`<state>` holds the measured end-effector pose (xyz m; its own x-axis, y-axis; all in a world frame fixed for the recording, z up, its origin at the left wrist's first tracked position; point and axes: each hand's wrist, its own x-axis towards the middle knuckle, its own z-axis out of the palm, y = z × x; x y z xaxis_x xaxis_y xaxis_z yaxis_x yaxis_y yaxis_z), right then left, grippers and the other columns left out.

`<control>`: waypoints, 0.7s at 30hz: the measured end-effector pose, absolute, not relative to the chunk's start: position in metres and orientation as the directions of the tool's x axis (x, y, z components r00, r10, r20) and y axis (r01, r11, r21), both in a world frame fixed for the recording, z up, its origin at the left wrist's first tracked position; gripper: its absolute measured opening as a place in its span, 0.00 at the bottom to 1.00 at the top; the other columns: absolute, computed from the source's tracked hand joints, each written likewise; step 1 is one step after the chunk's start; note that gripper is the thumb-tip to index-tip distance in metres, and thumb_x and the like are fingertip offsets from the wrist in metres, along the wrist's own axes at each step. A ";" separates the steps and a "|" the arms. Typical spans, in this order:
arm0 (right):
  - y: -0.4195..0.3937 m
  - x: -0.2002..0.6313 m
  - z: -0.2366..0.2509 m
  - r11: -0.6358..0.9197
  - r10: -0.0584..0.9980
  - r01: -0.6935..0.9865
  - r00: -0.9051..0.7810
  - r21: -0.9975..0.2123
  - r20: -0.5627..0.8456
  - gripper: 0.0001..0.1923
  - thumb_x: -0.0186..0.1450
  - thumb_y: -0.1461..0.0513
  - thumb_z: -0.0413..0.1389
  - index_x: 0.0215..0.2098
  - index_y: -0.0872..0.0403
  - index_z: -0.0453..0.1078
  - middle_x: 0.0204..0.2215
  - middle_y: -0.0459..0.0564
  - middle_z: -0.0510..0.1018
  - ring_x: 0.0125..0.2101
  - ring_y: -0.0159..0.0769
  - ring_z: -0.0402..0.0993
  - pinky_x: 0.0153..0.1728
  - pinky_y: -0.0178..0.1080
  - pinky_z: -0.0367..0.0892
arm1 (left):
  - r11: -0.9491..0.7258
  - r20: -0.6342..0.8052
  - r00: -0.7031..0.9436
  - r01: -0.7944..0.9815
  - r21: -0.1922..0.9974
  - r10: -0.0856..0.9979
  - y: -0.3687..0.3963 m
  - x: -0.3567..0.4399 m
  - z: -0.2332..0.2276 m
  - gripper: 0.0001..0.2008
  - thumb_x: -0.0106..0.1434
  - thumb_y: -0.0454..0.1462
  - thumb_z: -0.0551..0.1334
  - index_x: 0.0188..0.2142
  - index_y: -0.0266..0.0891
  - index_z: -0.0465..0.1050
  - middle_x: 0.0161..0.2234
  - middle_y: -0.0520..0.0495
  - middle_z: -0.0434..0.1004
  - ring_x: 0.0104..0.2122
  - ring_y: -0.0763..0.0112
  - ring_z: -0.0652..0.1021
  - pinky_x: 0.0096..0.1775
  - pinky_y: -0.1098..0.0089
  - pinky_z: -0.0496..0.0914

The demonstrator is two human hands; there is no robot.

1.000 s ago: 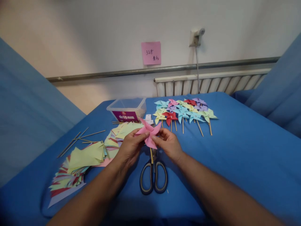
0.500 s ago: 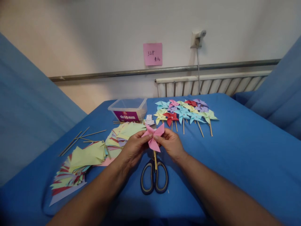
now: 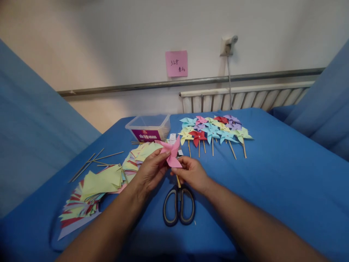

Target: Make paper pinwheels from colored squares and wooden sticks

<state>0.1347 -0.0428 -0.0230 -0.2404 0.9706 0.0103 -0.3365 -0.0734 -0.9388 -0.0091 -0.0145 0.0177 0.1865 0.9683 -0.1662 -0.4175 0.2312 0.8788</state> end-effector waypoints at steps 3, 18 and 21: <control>-0.043 0.130 -0.022 -0.012 0.985 -0.309 -0.169 -0.951 0.042 0.17 0.49 0.52 0.69 0.29 0.54 0.72 0.20 0.42 0.76 0.15 0.24 0.61 0.16 0.30 0.55 | 0.237 -0.162 0.210 -0.408 0.882 0.964 -0.015 -0.008 0.015 0.15 0.47 0.37 0.74 0.33 0.35 0.74 0.26 0.51 0.75 0.25 0.75 0.73 0.31 0.73 0.68; -0.060 0.123 -0.017 0.106 0.982 -0.171 -0.135 -0.980 0.130 0.12 0.59 0.52 0.63 0.32 0.52 0.71 0.21 0.41 0.75 0.15 0.27 0.65 0.17 0.31 0.59 | 0.393 -0.214 0.394 -0.459 0.797 0.894 -0.015 -0.010 0.014 0.11 0.51 0.37 0.72 0.32 0.36 0.74 0.26 0.51 0.72 0.26 0.75 0.72 0.31 0.73 0.67; -0.067 0.126 -0.016 0.274 0.946 -0.047 -0.165 -0.961 0.278 0.10 0.65 0.54 0.57 0.35 0.51 0.73 0.23 0.42 0.76 0.18 0.27 0.68 0.20 0.32 0.62 | 0.487 -0.217 0.477 -0.567 0.665 0.852 -0.012 -0.015 0.014 0.11 0.51 0.33 0.71 0.34 0.37 0.74 0.27 0.52 0.72 0.27 0.76 0.73 0.33 0.74 0.69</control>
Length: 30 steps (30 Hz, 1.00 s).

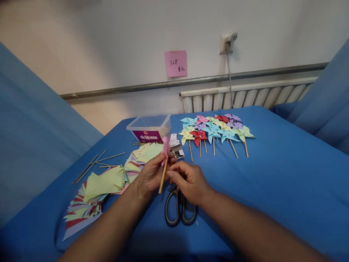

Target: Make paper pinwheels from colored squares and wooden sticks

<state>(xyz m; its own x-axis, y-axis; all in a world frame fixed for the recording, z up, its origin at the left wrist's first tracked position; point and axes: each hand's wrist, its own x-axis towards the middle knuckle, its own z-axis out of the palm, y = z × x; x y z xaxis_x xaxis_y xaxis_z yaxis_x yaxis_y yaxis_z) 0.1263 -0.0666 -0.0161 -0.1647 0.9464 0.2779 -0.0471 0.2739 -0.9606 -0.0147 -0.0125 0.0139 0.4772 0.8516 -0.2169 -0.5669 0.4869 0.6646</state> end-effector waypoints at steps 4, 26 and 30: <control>-0.066 0.131 -0.016 0.404 0.914 0.025 -0.034 -0.914 0.403 0.08 0.67 0.56 0.56 0.34 0.51 0.72 0.22 0.42 0.74 0.19 0.27 0.65 0.22 0.33 0.61 | 0.526 -0.192 0.510 -0.668 0.525 0.839 -0.012 -0.019 0.014 0.12 0.52 0.28 0.68 0.37 0.37 0.74 0.26 0.54 0.70 0.26 0.79 0.72 0.33 0.76 0.70; -0.051 0.136 -0.011 0.461 0.883 -0.051 0.129 -0.886 0.452 0.04 0.62 0.63 0.59 0.31 0.54 0.76 0.28 0.47 0.76 0.27 0.31 0.71 0.27 0.35 0.66 | 0.674 -0.230 0.690 -0.485 0.557 0.686 -0.011 -0.016 -0.009 0.05 0.59 0.25 0.64 0.37 0.28 0.73 0.26 0.49 0.73 0.25 0.77 0.75 0.32 0.73 0.73; -0.049 0.137 -0.010 0.369 0.929 -0.150 0.090 -0.917 0.359 0.05 0.60 0.60 0.61 0.28 0.54 0.73 0.25 0.45 0.75 0.24 0.29 0.69 0.24 0.33 0.65 | 0.676 -0.235 0.696 -0.466 0.571 0.679 -0.011 -0.016 -0.008 0.08 0.58 0.28 0.67 0.38 0.28 0.74 0.26 0.49 0.72 0.26 0.76 0.75 0.32 0.71 0.74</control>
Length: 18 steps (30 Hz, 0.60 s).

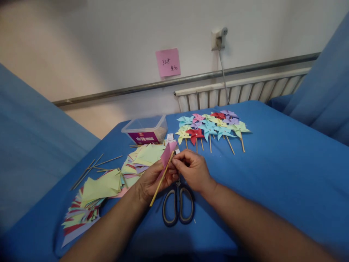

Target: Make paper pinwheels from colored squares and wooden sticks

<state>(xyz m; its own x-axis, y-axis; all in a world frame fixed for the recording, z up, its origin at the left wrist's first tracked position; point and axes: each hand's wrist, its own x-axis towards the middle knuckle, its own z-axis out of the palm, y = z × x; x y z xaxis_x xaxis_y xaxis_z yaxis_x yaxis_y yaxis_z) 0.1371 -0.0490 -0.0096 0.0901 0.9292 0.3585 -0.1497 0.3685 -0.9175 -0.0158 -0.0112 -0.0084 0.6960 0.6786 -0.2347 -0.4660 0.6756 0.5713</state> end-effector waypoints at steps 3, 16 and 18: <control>-0.047 0.138 -0.011 0.321 0.947 -0.176 0.066 -0.930 0.314 0.06 0.59 0.60 0.61 0.28 0.54 0.73 0.24 0.45 0.75 0.22 0.28 0.69 0.23 0.32 0.64 | 0.680 -0.243 0.697 -0.459 0.572 0.675 -0.010 -0.016 -0.009 0.09 0.57 0.28 0.68 0.38 0.29 0.73 0.26 0.50 0.71 0.25 0.76 0.74 0.32 0.71 0.74; -0.045 0.144 -0.013 0.405 0.914 -0.021 0.040 -0.914 0.405 0.05 0.61 0.61 0.59 0.28 0.53 0.73 0.27 0.45 0.73 0.24 0.29 0.69 0.24 0.34 0.66 | 0.667 -0.294 0.665 -0.416 0.618 0.687 -0.010 -0.016 -0.008 0.10 0.54 0.28 0.69 0.36 0.29 0.74 0.24 0.51 0.71 0.24 0.76 0.73 0.31 0.70 0.73; -0.044 0.143 -0.014 0.361 0.932 -0.063 0.053 -0.931 0.358 0.06 0.61 0.59 0.60 0.29 0.53 0.72 0.25 0.44 0.73 0.22 0.29 0.68 0.23 0.34 0.64 | 0.658 -0.286 0.660 -0.422 0.624 0.694 -0.010 -0.015 -0.005 0.09 0.53 0.28 0.70 0.35 0.29 0.74 0.24 0.51 0.71 0.23 0.77 0.73 0.31 0.72 0.72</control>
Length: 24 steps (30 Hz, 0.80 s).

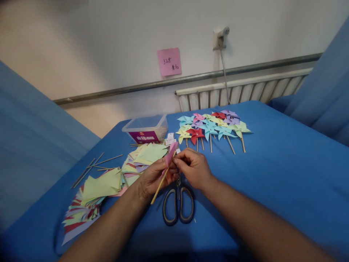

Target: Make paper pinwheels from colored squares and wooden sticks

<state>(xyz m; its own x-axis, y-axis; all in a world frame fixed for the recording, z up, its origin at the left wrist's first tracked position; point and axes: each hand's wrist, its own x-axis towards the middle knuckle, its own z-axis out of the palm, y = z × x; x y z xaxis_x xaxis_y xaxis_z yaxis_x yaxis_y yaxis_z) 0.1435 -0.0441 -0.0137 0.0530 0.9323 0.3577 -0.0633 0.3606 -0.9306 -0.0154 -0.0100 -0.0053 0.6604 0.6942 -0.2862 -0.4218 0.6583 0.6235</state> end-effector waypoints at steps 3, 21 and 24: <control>-0.041 0.144 -0.015 0.264 0.963 -0.143 0.088 -0.954 0.254 0.10 0.62 0.55 0.59 0.31 0.53 0.69 0.20 0.41 0.71 0.19 0.29 0.67 0.22 0.33 0.63 | 0.615 -0.287 0.600 -0.460 0.640 0.747 -0.010 -0.014 0.000 0.08 0.54 0.28 0.70 0.34 0.30 0.75 0.25 0.50 0.73 0.25 0.75 0.75 0.33 0.72 0.73; -0.032 0.144 -0.022 0.103 0.994 -0.315 0.007 -0.943 0.106 0.15 0.51 0.54 0.66 0.29 0.53 0.71 0.22 0.42 0.75 0.18 0.28 0.68 0.22 0.34 0.65 | 0.407 -0.228 0.437 -0.374 0.834 0.870 -0.008 -0.006 -0.001 0.12 0.53 0.33 0.70 0.38 0.30 0.78 0.31 0.43 0.79 0.29 0.67 0.77 0.36 0.68 0.72; -0.034 0.143 -0.023 0.108 0.992 -0.348 -0.019 -0.931 0.123 0.16 0.50 0.54 0.68 0.31 0.53 0.72 0.27 0.45 0.78 0.24 0.32 0.72 0.26 0.36 0.68 | 0.341 -0.219 0.326 -0.387 0.857 0.920 -0.007 -0.006 -0.004 0.13 0.51 0.33 0.72 0.37 0.31 0.78 0.31 0.44 0.79 0.30 0.70 0.77 0.36 0.70 0.71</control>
